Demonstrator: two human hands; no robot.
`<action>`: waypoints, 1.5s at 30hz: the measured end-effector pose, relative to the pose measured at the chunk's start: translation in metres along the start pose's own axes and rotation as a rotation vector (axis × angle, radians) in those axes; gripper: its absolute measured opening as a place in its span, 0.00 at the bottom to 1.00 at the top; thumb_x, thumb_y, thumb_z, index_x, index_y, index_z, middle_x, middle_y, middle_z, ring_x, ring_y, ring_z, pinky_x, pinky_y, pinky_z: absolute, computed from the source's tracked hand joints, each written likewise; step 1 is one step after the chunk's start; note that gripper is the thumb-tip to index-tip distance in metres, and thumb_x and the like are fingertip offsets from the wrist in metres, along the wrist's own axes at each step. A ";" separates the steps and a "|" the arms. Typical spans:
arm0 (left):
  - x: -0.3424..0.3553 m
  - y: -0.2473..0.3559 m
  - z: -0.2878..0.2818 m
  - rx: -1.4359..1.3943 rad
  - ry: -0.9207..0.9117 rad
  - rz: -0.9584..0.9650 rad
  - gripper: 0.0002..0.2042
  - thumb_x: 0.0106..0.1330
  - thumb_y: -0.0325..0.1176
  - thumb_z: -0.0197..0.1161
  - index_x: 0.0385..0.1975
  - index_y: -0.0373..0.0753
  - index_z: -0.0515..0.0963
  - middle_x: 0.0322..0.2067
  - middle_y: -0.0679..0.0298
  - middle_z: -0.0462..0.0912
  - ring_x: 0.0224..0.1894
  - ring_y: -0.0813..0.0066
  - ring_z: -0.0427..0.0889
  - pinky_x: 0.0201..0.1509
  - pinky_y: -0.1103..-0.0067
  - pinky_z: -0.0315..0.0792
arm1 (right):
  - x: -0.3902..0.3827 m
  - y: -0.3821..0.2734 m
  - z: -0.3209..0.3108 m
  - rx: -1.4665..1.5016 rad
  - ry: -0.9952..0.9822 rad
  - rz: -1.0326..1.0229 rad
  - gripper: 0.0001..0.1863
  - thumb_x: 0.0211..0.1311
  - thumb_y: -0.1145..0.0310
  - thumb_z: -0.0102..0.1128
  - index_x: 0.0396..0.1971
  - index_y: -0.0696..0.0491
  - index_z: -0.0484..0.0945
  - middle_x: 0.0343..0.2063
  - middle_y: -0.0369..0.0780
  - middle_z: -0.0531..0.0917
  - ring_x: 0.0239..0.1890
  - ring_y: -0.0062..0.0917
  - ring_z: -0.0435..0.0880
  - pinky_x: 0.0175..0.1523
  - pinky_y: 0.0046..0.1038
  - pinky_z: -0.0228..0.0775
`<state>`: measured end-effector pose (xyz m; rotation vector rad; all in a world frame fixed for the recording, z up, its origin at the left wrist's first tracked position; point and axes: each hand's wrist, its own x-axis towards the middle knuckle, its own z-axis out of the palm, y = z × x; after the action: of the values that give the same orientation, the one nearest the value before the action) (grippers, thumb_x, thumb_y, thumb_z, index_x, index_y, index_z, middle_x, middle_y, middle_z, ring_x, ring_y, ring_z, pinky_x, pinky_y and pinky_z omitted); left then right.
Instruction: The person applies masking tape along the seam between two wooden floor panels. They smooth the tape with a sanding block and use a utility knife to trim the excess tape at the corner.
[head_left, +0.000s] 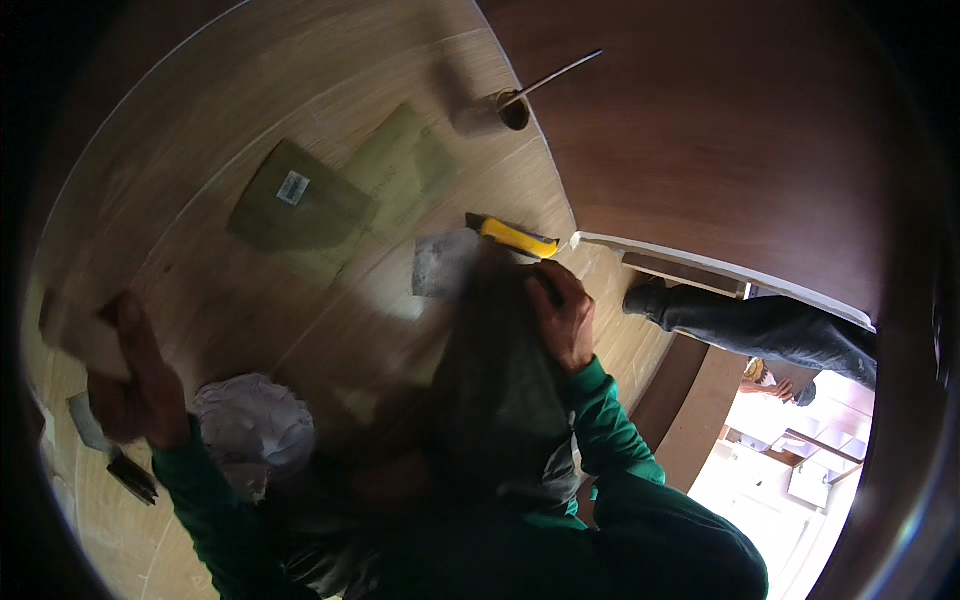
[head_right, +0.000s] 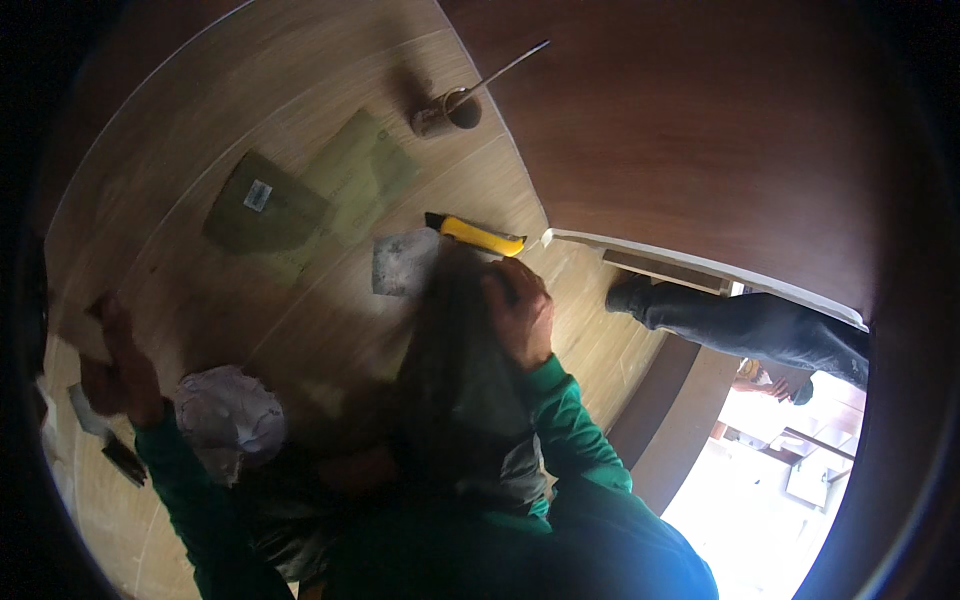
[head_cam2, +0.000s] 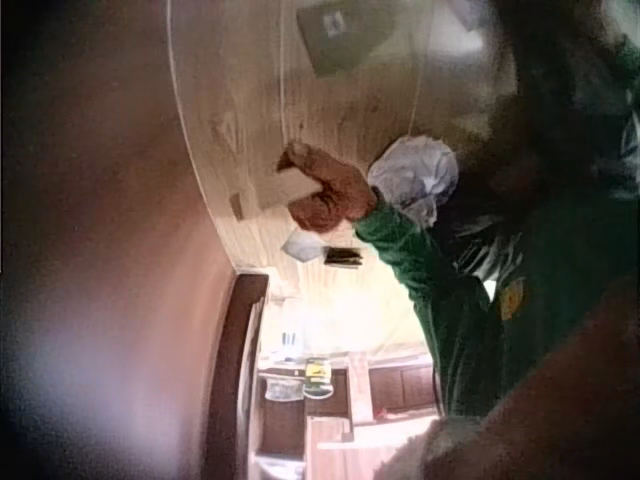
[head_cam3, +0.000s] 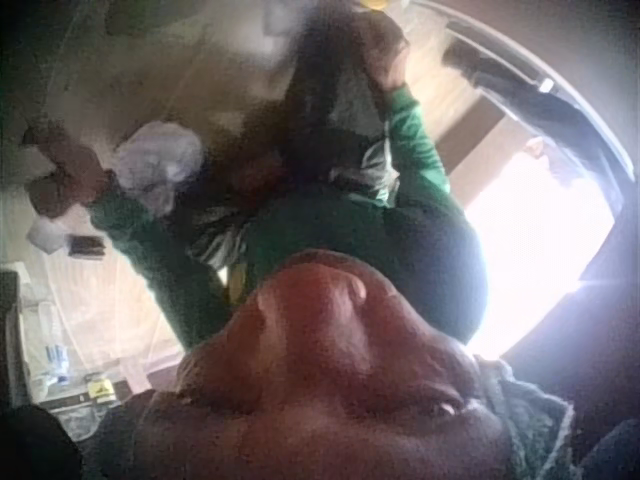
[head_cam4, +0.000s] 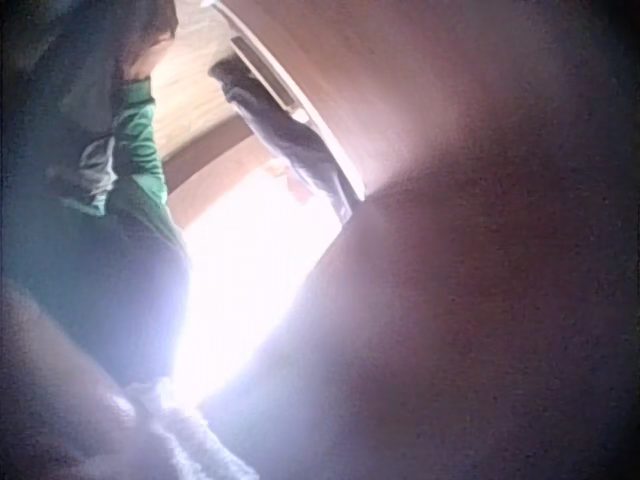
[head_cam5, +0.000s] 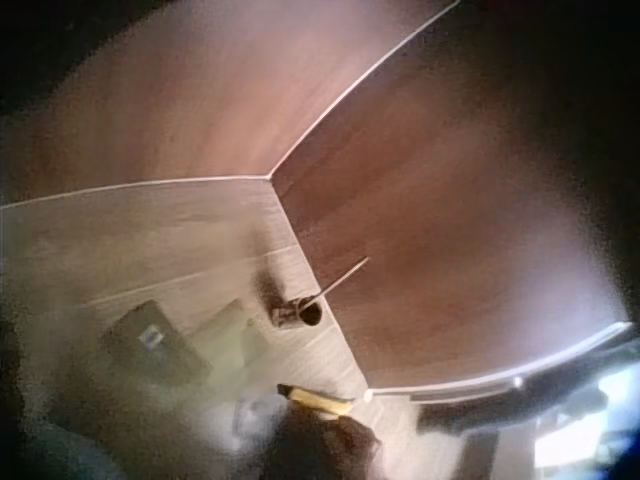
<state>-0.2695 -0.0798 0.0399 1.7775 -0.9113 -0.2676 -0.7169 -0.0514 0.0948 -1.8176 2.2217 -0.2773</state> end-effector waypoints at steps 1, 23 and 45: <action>0.001 0.003 -0.014 0.070 -0.050 0.153 0.11 0.64 0.33 0.72 0.38 0.31 0.85 0.35 0.57 0.89 0.32 0.77 0.86 0.36 0.82 0.79 | 0.003 0.001 0.000 0.010 0.012 -0.028 0.16 0.60 0.65 0.66 0.45 0.58 0.82 0.46 0.50 0.84 0.50 0.45 0.83 0.57 0.38 0.74; 0.009 -0.016 -0.004 -0.274 -0.554 0.305 0.08 0.50 0.32 0.63 0.27 0.35 0.77 0.19 0.55 0.75 0.20 0.51 0.75 0.25 0.66 0.69 | 0.021 -0.242 0.101 0.853 -0.420 -0.290 0.25 0.61 0.79 0.64 0.59 0.57 0.74 0.51 0.43 0.83 0.51 0.25 0.82 0.58 0.28 0.73; 0.022 -0.024 -0.010 -0.238 -0.627 0.159 0.13 0.51 0.38 0.65 0.28 0.34 0.77 0.24 0.47 0.79 0.29 0.44 0.81 0.34 0.60 0.75 | 0.038 -0.302 0.157 1.140 -0.297 -0.240 0.11 0.64 0.75 0.65 0.46 0.57 0.83 0.39 0.37 0.86 0.42 0.17 0.81 0.50 0.22 0.74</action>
<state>-0.2377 -0.0850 0.0280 1.4033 -1.3880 -0.8239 -0.3936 -0.1472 0.0354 -1.3001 1.1671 -0.9893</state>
